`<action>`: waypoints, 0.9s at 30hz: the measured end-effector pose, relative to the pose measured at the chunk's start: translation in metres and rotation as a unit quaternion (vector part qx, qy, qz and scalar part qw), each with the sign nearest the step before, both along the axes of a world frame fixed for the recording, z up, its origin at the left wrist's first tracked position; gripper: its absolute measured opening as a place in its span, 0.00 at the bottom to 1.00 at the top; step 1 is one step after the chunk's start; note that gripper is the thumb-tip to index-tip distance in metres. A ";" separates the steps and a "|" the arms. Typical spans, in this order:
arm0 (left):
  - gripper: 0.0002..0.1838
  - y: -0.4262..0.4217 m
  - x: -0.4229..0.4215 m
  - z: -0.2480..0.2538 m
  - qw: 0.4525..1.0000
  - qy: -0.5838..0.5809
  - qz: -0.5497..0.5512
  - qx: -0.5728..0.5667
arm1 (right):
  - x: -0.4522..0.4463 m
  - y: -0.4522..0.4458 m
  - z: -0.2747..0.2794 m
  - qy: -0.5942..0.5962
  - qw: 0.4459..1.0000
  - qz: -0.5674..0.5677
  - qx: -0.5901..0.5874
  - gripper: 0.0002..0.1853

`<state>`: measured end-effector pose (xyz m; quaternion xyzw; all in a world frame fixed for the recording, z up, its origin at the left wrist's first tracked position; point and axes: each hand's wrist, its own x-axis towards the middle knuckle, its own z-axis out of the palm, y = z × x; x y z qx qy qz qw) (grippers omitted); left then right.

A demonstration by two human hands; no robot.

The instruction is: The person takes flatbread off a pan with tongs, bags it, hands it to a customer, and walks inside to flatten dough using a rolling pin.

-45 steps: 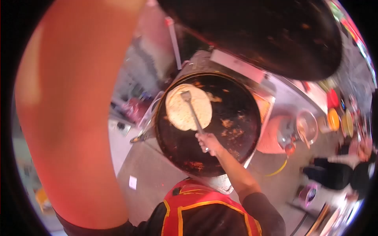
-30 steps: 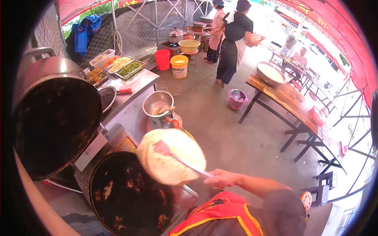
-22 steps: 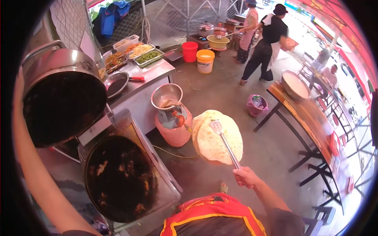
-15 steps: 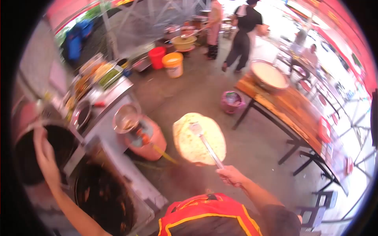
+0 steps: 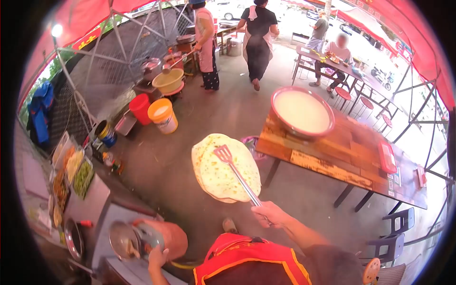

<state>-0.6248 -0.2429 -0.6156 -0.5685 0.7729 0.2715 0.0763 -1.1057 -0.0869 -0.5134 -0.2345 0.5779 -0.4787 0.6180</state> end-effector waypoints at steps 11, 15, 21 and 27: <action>0.25 -0.395 -0.459 0.090 0.932 0.190 -0.305 -0.047 | -0.166 -0.262 -0.016 -0.120 0.963 -0.240 -0.037 0.13; 0.24 -0.546 -0.523 -0.002 0.954 0.212 -0.205 -0.049 | -0.258 -0.374 -0.034 -0.053 0.954 -0.289 -0.064 0.13; 0.19 -0.678 -0.431 -0.133 0.991 -0.085 -0.050 0.092 | -0.387 -0.515 -0.039 -0.158 0.917 -0.363 -0.056 0.12; 0.16 -0.786 -0.533 -0.184 0.964 -0.164 0.021 0.210 | -0.532 -0.654 -0.046 -0.131 0.889 -0.438 -0.005 0.12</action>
